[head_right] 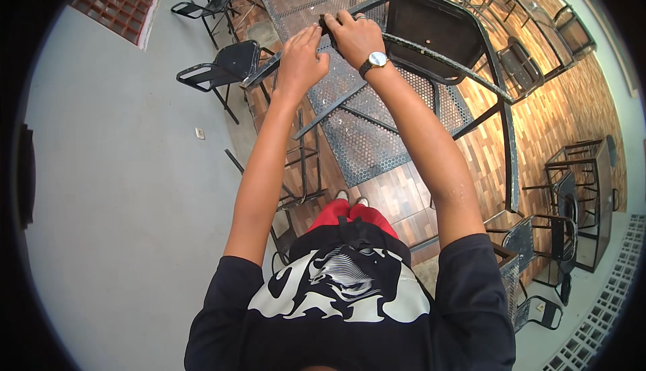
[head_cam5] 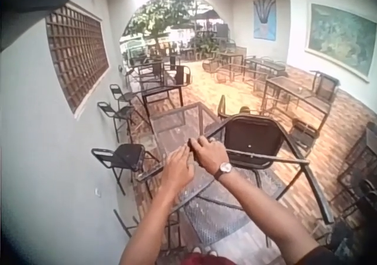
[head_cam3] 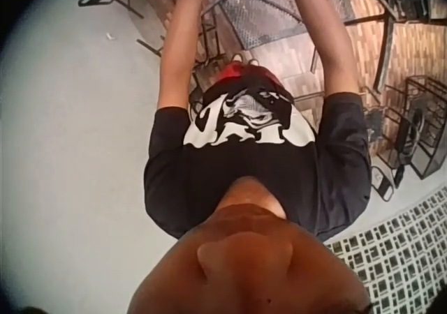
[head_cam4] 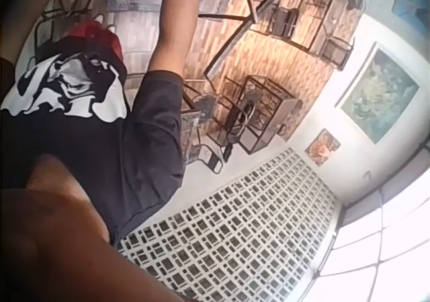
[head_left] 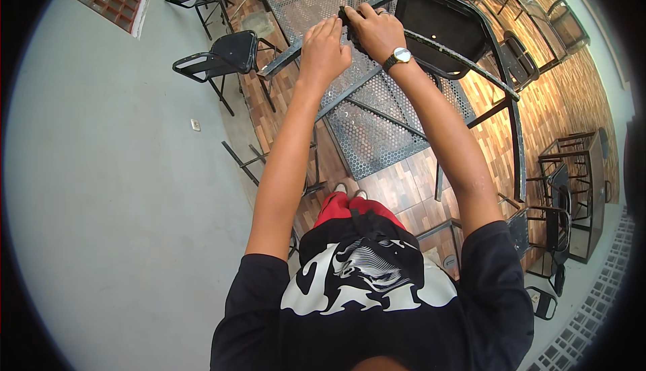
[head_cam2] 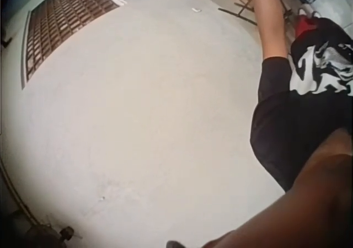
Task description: Assembling or repairing a metal mesh table and chair by tightening hardware.
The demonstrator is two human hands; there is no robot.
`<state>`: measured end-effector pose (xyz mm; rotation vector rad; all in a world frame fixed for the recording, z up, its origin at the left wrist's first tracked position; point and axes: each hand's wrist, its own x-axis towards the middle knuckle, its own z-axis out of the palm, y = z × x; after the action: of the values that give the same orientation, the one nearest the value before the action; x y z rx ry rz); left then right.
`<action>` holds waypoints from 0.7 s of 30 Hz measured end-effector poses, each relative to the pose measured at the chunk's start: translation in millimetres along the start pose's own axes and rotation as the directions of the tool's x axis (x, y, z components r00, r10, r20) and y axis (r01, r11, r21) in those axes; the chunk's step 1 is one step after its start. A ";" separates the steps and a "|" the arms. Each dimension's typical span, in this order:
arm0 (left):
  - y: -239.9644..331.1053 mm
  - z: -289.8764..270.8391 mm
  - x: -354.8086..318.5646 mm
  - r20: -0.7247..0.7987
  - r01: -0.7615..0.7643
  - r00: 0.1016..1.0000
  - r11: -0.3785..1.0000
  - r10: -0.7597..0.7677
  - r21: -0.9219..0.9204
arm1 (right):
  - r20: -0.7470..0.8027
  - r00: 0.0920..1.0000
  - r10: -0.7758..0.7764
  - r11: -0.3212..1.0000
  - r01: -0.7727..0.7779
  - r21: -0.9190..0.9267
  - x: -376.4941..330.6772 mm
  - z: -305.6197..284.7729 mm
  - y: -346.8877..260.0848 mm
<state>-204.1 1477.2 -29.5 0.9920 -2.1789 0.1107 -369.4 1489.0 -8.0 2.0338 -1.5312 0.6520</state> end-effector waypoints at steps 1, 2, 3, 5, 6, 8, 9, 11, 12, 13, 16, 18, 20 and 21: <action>0.5 0.7 -0.2 -0.003 -0.007 1.000 1.000 0.007 0.017 | -0.031 1.000 0.003 1.000 -0.003 -0.001 -1.2 -1.8 1.1; 1.6 1.3 -0.6 -0.002 -0.007 1.000 1.000 0.007 0.017 | -0.060 0.998 0.010 1.000 -0.010 -0.003 -3.9 -2.1 1.6; 3.1 2.4 -0.5 -0.009 -0.005 1.000 0.999 0.006 0.041 | -0.059 0.998 0.012 1.000 -0.012 -0.003 -7.5 -2.5 3.7; 5.0 3.8 -1.1 -0.016 -0.006 1.000 0.998 0.007 0.064 | -0.116 0.993 0.009 0.999 -0.014 -0.039 -13.4 -5.4 8.5; 4.7 3.8 -1.6 -0.015 0.003 1.000 0.997 -0.002 0.074 | -0.143 0.989 0.025 0.999 -0.030 -0.039 -16.1 -7.1 8.8; 4.1 4.4 -2.1 -0.013 0.008 1.000 0.997 -0.007 0.081 | -0.134 0.990 0.045 0.998 -0.051 -0.043 -20.5 -11.4 11.7; 3.7 4.8 -2.2 -0.011 0.007 1.000 0.994 -0.006 0.113 | -0.124 0.990 0.065 0.996 -0.071 -0.045 -22.0 -13.8 13.7; 4.2 5.3 -1.3 -0.007 -0.001 1.000 0.990 0.002 0.139 | -0.088 0.990 0.108 0.993 -0.112 -0.036 -22.6 -18.6 17.4; 5.6 5.2 -1.6 -0.005 -0.008 1.000 0.987 0.009 0.162 | -0.052 0.988 0.149 0.988 -0.150 -0.027 -22.3 -21.2 19.3; 7.2 5.8 -1.0 -0.002 -0.014 1.000 0.983 0.015 0.184 | -0.052 0.986 0.156 0.987 -0.158 -0.032 -21.7 -23.4 20.8; 22.5 5.6 11.0 0.058 0.012 0.998 0.974 -0.026 0.224 | 0.170 0.944 0.283 0.957 -0.289 0.011 -12.3 -31.9 24.7; 22.5 6.7 20.4 0.126 0.058 0.988 0.971 -0.089 0.230 | 0.167 0.947 0.273 0.960 -0.280 0.019 -12.6 -33.0 24.0; 15.6 12.2 30.0 0.133 0.044 0.989 0.977 -0.072 0.208 | 0.176 0.953 0.248 0.966 -0.256 0.022 -10.1 -34.5 24.1; 12.6 13.0 32.1 0.141 0.029 0.988 0.982 -0.056 0.185 | 0.192 0.951 0.242 0.968 -0.251 0.022 -8.4 -35.0 22.1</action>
<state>-234.4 1461.5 -15.6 1.1813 -2.3102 0.2282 -395.5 1512.6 15.4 2.0021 -1.9194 0.6062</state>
